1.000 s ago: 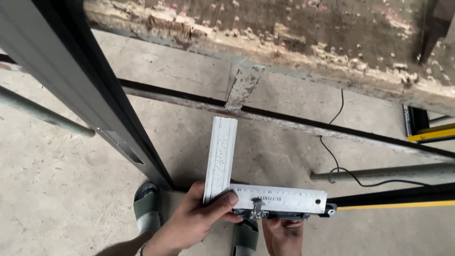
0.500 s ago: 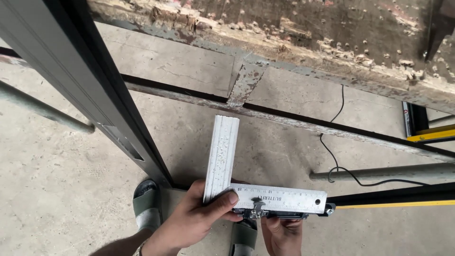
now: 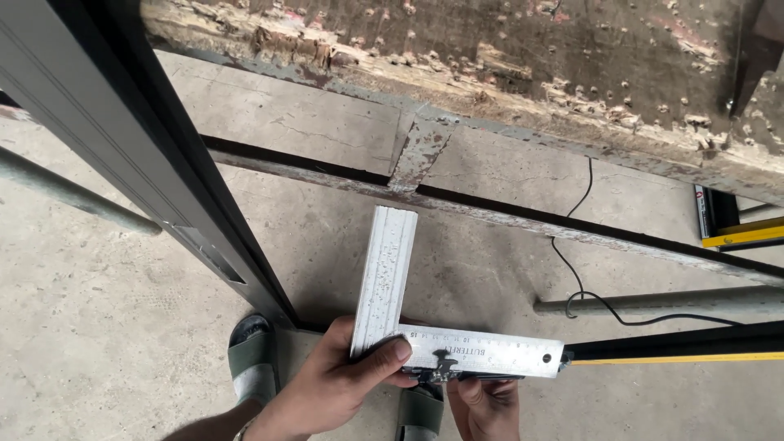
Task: Using a try square to check the alignment and squareness of a metal frame corner on a workbench.
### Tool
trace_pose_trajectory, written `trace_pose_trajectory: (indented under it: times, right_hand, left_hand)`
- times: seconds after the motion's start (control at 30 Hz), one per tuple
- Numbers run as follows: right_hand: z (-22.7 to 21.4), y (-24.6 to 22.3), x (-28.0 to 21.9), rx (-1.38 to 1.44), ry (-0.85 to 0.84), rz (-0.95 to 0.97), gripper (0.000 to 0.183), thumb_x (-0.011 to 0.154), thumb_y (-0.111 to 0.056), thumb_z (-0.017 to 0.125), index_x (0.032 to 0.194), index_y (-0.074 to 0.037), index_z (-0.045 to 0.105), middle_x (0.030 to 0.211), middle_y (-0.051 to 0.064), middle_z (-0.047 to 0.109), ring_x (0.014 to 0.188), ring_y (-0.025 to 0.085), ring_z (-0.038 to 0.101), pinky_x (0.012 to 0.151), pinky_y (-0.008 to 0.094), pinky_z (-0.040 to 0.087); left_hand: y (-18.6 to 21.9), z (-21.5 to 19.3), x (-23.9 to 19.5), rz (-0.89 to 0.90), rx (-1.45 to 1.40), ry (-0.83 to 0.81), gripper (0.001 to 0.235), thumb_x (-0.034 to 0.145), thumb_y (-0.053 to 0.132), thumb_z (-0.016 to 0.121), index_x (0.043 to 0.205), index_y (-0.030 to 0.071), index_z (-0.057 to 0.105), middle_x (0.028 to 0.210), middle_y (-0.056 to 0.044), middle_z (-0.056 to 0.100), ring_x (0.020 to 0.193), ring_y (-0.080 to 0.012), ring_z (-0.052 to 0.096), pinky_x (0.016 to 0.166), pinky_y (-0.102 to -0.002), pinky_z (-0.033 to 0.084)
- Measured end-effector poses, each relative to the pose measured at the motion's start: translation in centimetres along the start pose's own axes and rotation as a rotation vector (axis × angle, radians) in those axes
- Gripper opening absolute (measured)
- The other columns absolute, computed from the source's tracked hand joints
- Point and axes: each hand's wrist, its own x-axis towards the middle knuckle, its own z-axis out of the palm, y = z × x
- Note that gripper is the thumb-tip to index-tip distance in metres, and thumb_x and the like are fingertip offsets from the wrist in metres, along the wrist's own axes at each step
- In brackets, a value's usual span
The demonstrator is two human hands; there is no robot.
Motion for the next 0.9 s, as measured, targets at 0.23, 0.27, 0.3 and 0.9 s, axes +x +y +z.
trace_pose_trajectory:
  times: [0.23, 0.27, 0.3, 0.9]
  right_hand:
    - [-0.5, 0.0, -0.6, -0.035, 0.041, 0.023, 0.042, 0.085, -0.005, 0.086, 0.125, -0.002, 0.07, 0.121, 0.019, 0.075, 0.12, 0.038, 0.066, 0.106, 0.06, 0.047]
    - [-0.5, 0.0, -0.6, -0.034, 0.066, 0.039, 0.045, 0.084, -0.004, 0.086, 0.126, -0.002, 0.07, 0.123, 0.02, 0.075, 0.121, 0.039, 0.066, 0.106, 0.061, 0.048]
    - [-0.6, 0.0, -0.6, -0.033, 0.064, 0.038, 0.045, 0.084, -0.004, 0.086, 0.126, -0.002, 0.07, 0.123, 0.02, 0.075, 0.121, 0.039, 0.066, 0.106, 0.061, 0.048]
    - [-0.8, 0.2, -0.4, -0.024, 0.008, 0.0, 0.042, 0.086, -0.004, 0.086, 0.125, -0.003, 0.07, 0.121, 0.019, 0.075, 0.12, 0.037, 0.066, 0.108, 0.058, 0.046]
  left_hand:
    - [0.2, 0.1, -0.4, 0.03, 0.033, -0.123, 0.034, 0.086, 0.02, 0.075, 0.106, -0.008, 0.073, 0.099, -0.021, 0.078, 0.093, -0.0308, 0.08, 0.075, -0.043, 0.075]
    - [-0.4, -0.1, -0.3, 0.025, 0.006, -0.076, 0.032, 0.085, 0.017, 0.077, 0.105, -0.008, 0.071, 0.098, -0.022, 0.077, 0.093, -0.0312, 0.08, 0.074, -0.045, 0.076]
    - [0.0, 0.0, -0.4, 0.027, 0.007, -0.077, 0.032, 0.085, 0.017, 0.077, 0.105, -0.008, 0.071, 0.098, -0.022, 0.077, 0.093, -0.0312, 0.08, 0.074, -0.045, 0.076]
    - [0.1, 0.1, -0.3, 0.017, 0.02, -0.09, 0.033, 0.085, 0.018, 0.076, 0.105, -0.009, 0.074, 0.096, -0.021, 0.079, 0.092, -0.0287, 0.079, 0.074, -0.043, 0.075]
